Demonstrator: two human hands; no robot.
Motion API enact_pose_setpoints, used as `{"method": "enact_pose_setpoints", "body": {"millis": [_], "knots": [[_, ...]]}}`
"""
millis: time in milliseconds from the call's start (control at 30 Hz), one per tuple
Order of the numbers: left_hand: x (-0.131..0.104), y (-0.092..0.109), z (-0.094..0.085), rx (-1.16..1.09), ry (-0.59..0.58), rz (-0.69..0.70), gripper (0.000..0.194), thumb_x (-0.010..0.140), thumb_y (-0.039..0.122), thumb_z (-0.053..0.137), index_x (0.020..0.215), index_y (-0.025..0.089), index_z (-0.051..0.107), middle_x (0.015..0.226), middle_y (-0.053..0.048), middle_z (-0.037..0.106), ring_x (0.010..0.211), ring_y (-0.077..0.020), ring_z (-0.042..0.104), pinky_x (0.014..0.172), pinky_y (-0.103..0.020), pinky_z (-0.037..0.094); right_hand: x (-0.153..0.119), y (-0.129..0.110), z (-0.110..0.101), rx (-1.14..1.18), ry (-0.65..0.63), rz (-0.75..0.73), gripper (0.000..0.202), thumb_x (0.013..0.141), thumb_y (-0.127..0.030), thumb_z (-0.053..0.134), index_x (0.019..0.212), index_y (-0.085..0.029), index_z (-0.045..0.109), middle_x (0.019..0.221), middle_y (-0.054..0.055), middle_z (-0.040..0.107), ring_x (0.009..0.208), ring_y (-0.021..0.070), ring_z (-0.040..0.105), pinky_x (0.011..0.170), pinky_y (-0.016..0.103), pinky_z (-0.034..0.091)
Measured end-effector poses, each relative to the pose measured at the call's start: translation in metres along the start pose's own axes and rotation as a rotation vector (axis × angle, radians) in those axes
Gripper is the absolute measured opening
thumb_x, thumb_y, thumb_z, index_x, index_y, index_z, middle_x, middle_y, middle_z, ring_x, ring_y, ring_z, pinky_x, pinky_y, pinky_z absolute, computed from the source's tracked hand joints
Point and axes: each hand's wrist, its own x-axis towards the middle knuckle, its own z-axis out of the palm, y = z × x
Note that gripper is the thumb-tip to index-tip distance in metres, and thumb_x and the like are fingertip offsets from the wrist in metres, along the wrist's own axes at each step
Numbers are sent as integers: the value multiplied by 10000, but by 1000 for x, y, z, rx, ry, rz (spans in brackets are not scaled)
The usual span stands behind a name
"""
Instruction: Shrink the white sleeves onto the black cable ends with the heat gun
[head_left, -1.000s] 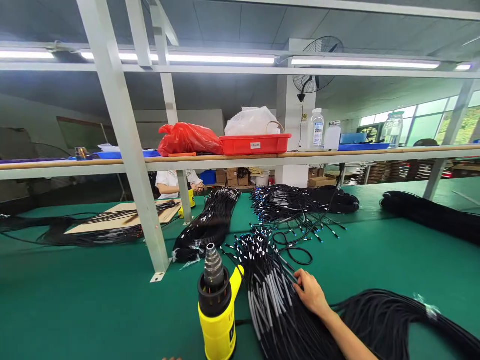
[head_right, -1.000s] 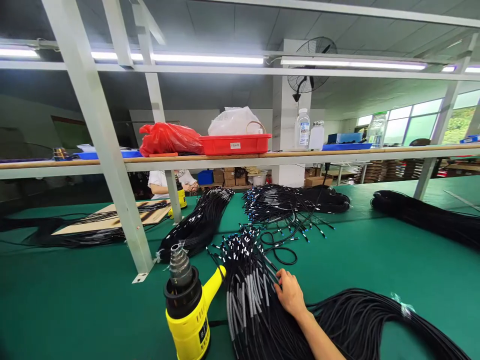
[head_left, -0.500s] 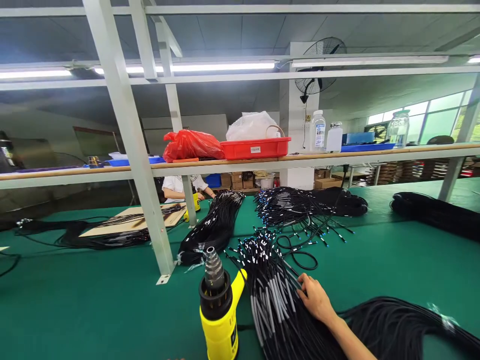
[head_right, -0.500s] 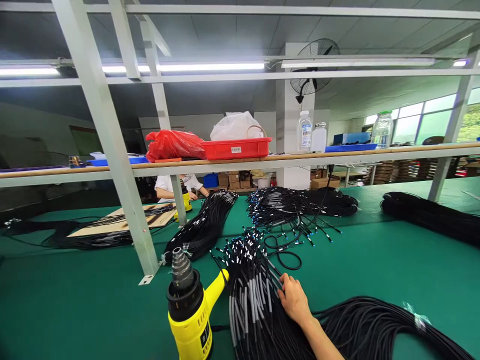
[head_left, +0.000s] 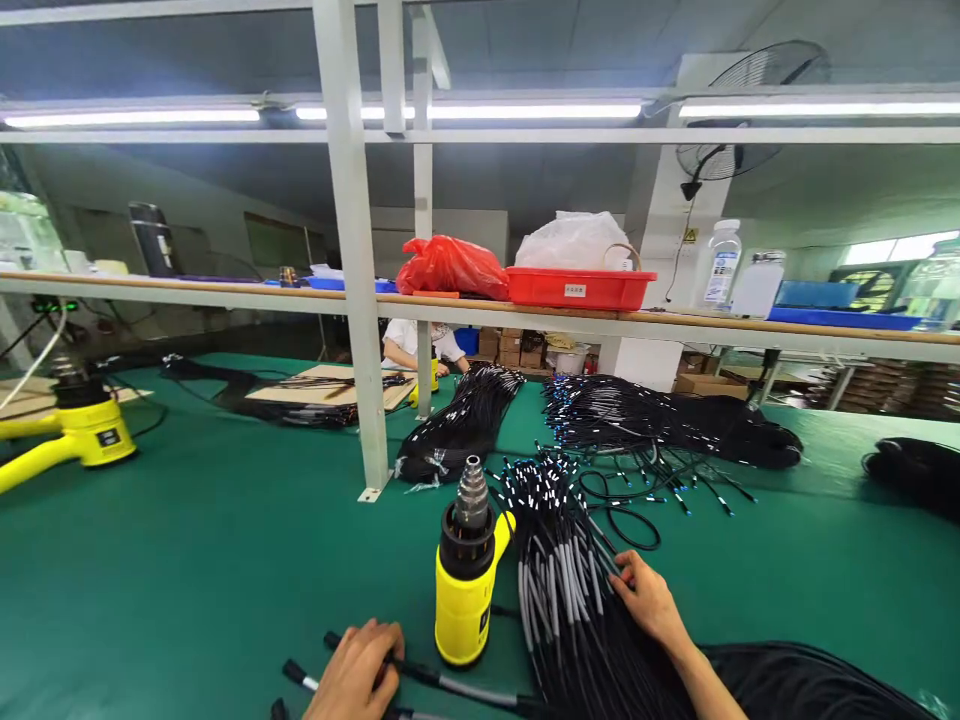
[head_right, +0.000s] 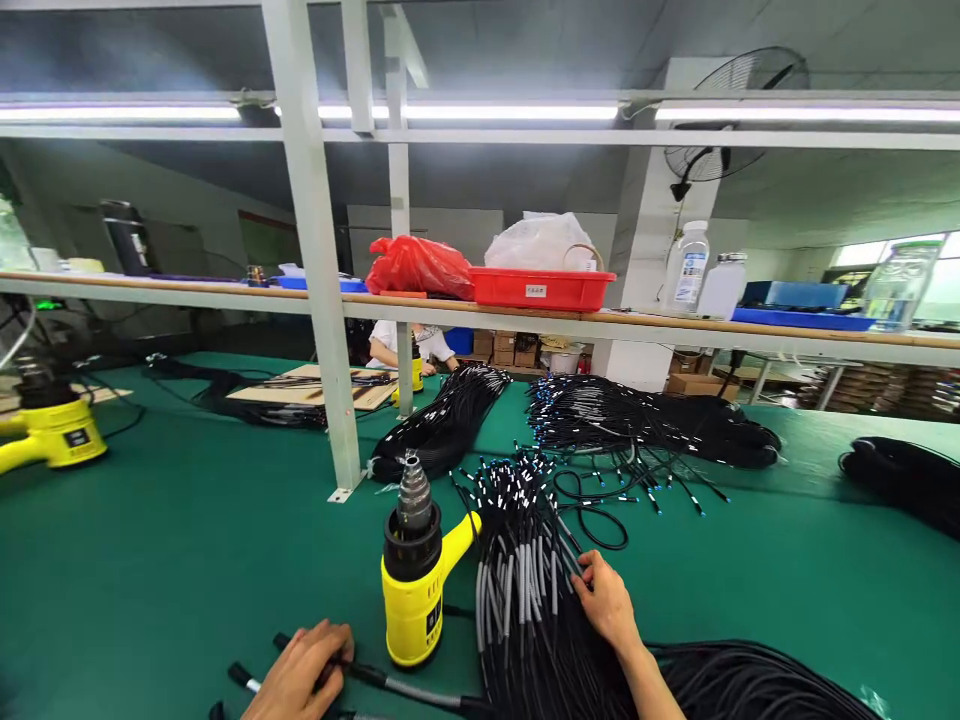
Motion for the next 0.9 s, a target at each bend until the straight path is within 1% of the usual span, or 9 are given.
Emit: {"method": "enact_pose_setpoints", "body": {"millis": [133,233,300,433,533,700,800,900], "knots": [[1,10,-7,-32,-50,-42,252,797,162,469,916,264,667,1038,-16,740,1145,-268,635,1048,-535,449,0,4,2,18,10,-15,125,762,-299,473,855,-226,512,613,-8,600,600,212,631,605,303,462],[1,11,-7,-42,-107,-56,259,812,159,444,929,259,652,1042,-18,731,1165,-268,620,1067,-573,412,0,4,3,35,36,-30,105,751,-293,483,831,-232,516,598,-8,597,596,217,627,594,306,456],[1,10,-7,-48,-121,-53,247,824,159,435,919,257,641,1038,-19,726,1168,-262,615,1078,-578,396,-1,3,3,46,53,-36,96,749,-287,482,817,-232,520,601,-1,597,603,223,621,600,313,452],[0,10,-8,-65,-107,-38,212,842,179,438,906,251,628,1018,-30,724,1141,-255,620,1072,-555,409,-2,0,1,69,66,-30,119,739,-299,480,815,-223,533,614,13,593,619,238,608,624,334,452],[1,13,-13,-79,-109,-18,215,852,181,426,907,247,623,986,-33,718,1112,-249,627,1061,-545,416,-3,-2,-3,86,62,-13,128,719,-301,498,808,-223,546,623,9,596,625,230,608,643,333,462],[1,18,-18,-86,-120,-23,231,849,169,423,919,245,629,989,-30,714,1123,-237,622,1063,-524,413,-9,-7,-11,120,49,5,181,699,-334,514,822,-222,585,657,12,627,645,214,633,666,321,502],[-1,16,-15,-82,-107,-16,251,848,167,428,952,251,640,1019,-29,722,1137,-242,623,1063,-529,416,-11,-10,-14,138,44,3,229,690,-370,510,833,-216,601,662,22,640,638,215,637,652,323,515],[-3,10,-6,-67,-62,-1,279,854,177,429,1007,255,648,1057,-37,730,1154,-251,623,1054,-531,432,-10,-13,-15,150,44,12,232,699,-389,509,819,-215,605,637,20,634,609,213,631,623,321,511]]}}
